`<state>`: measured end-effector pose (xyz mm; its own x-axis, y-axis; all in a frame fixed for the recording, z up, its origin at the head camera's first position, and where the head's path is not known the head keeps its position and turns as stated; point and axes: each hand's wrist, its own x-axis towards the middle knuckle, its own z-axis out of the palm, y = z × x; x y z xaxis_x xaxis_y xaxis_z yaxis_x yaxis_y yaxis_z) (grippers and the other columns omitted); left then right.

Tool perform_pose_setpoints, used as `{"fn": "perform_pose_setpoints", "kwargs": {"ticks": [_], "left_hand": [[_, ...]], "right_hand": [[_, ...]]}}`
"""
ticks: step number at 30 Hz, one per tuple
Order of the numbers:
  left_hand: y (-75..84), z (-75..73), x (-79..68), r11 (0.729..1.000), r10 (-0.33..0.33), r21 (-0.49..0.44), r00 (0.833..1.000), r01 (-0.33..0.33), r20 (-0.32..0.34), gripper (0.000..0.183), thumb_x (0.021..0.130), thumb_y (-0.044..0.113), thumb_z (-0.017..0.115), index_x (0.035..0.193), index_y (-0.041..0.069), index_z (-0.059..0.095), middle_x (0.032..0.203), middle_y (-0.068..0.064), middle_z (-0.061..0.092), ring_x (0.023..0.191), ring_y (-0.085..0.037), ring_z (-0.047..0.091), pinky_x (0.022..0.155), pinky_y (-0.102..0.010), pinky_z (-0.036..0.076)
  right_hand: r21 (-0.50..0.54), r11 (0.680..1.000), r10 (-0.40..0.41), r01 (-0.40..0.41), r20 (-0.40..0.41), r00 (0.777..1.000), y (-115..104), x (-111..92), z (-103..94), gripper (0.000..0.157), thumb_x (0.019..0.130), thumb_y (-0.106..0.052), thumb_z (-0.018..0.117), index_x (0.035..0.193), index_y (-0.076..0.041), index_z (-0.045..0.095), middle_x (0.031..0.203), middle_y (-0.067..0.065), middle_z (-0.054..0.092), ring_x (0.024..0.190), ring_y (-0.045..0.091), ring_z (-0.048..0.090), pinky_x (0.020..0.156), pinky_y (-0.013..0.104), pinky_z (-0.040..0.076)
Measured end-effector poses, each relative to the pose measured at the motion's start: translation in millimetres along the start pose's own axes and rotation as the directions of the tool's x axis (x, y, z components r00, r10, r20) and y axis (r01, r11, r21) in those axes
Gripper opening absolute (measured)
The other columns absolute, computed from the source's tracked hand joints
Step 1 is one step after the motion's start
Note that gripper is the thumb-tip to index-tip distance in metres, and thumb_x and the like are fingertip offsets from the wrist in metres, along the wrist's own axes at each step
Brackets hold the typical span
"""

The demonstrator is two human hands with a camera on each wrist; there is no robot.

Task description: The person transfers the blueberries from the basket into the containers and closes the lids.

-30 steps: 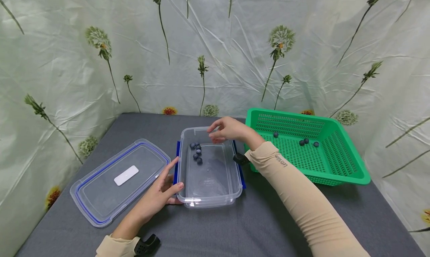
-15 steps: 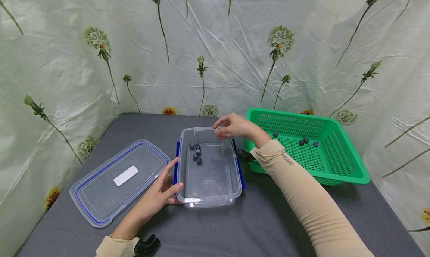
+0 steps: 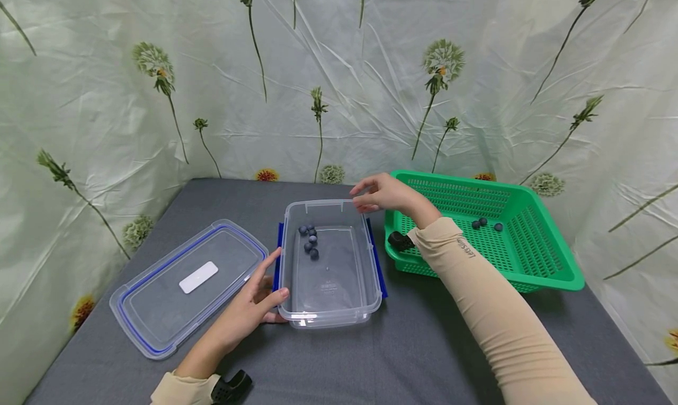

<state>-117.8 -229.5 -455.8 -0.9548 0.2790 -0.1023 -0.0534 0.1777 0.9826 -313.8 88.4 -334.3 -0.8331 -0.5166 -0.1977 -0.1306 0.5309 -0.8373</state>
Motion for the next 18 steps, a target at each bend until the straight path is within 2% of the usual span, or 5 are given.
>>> {"fn": "perform_pose_setpoints", "kwargs": {"ticks": [3, 7, 11, 15, 18], "left_hand": [[0.2, 0.3, -0.1, 1.0, -0.001, 0.002, 1.0, 0.001, -0.004, 0.078, 0.11, 0.023, 0.061, 0.17, 0.046, 0.017, 0.163, -0.036, 0.035, 0.136, -0.051, 0.057, 0.084, -0.05, 0.068], [0.8, 0.7, -0.1, 1.0, -0.004, 0.004, 1.0, 0.004, -0.007, 0.078, 0.11, 0.023, 0.061, 0.17, 0.046, 0.017, 0.162, -0.036, 0.036, 0.136, -0.051, 0.058, 0.084, -0.05, 0.068], [1.1, 0.8, -0.1, 1.0, -0.008, 0.003, 1.0, 0.008, -0.006, 0.078, 0.11, 0.023, 0.061, 0.17, 0.046, 0.017, 0.162, -0.036, 0.037, 0.135, -0.049, 0.058, 0.084, -0.05, 0.068], [1.1, 0.8, -0.2, 1.0, -0.01, 0.0, 1.0, 0.01, -0.008, 0.078, 0.11, 0.023, 0.061, 0.17, 0.045, 0.017, 0.162, -0.036, 0.037, 0.135, -0.049, 0.059, 0.084, -0.05, 0.068], [1.1, 0.9, -0.2, 1.0, -0.013, 0.0, 1.0, 0.013, -0.008, 0.078, 0.11, 0.023, 0.061, 0.17, 0.046, 0.017, 0.163, -0.036, 0.036, 0.135, -0.05, 0.058, 0.084, -0.051, 0.068]], "right_hand": [[-0.009, 1.0, 0.011, -0.011, -0.027, 1.0, 5.3, -0.6, -6.2, 0.034, 0.106, -0.014, 0.067, 0.137, 0.0, 0.068, 0.12, 0.024, 0.078, 0.101, 0.025, 0.08, 0.095, 0.039, 0.064], [0.004, 1.0, 0.021, -0.021, -0.054, 0.998, 12.2, -2.3, -15.7, 0.035, 0.106, -0.015, 0.068, 0.137, 0.0, 0.068, 0.117, 0.022, 0.079, 0.09, 0.012, 0.078, 0.082, 0.025, 0.063], [0.048, 0.999, 0.024, -0.021, -0.067, 0.997, 17.3, -5.1, -24.6, 0.036, 0.106, -0.013, 0.067, 0.138, 0.003, 0.066, 0.114, 0.021, 0.079, 0.086, 0.008, 0.076, 0.084, 0.026, 0.064], [0.097, 0.995, 0.038, -0.031, -0.079, 0.996, 21.3, -9.8, -33.3, 0.037, 0.106, -0.012, 0.067, 0.139, 0.005, 0.064, 0.102, 0.011, 0.079, 0.084, 0.009, 0.075, 0.088, 0.031, 0.065], [0.106, 0.994, 0.052, -0.042, -0.091, 0.994, 24.6, -13.6, -39.7, 0.038, 0.106, -0.012, 0.067, 0.14, 0.006, 0.063, 0.1, 0.008, 0.078, 0.084, 0.01, 0.075, 0.087, 0.03, 0.065]]}}
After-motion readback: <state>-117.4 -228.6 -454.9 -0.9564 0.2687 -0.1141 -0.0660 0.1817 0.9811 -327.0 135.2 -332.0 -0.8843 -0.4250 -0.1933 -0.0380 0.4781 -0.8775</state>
